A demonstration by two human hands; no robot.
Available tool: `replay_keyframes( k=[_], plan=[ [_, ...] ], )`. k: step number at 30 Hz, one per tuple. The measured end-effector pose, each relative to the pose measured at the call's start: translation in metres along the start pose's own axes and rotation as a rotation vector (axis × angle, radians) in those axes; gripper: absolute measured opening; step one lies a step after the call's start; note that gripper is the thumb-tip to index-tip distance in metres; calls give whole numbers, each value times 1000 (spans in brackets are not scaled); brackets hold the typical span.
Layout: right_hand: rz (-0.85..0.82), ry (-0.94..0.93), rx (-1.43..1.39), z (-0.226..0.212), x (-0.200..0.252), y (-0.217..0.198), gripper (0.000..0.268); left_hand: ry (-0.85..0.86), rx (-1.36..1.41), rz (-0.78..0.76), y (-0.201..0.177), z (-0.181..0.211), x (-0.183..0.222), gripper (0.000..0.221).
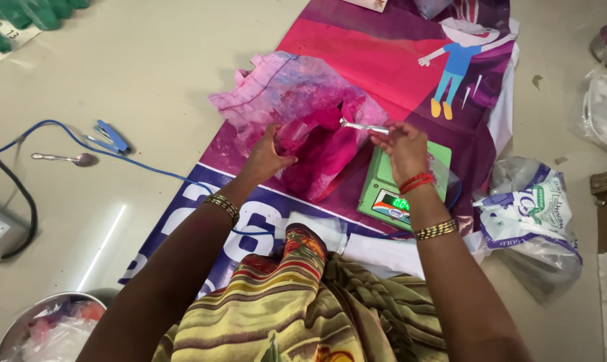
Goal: The person weighs pink pigment powder and packages it into small plastic bags.
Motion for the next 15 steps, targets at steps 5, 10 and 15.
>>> replay_keyframes(
  k=[5,10,15],
  plan=[
    [-71,23,70,-27,-8,8,15,15,-67,-16,13,-8,-13,88],
    [-134,25,164,-46,-4,24,13,1,-44,-51,24,10,-19,88],
    [-169,44,207,-44,-10,26,15,-55,-23,-81,34,10,-24,88]
  ],
)
Point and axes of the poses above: each hand's wrist, its own x-axis away from the middle knuckle, its own y-axis out of the palm, z = x × y, the point moved 10 cm from there along -x, towards the middle knuckle, and after that the axes turned 4 degrees about y, right-handed, at the moved point
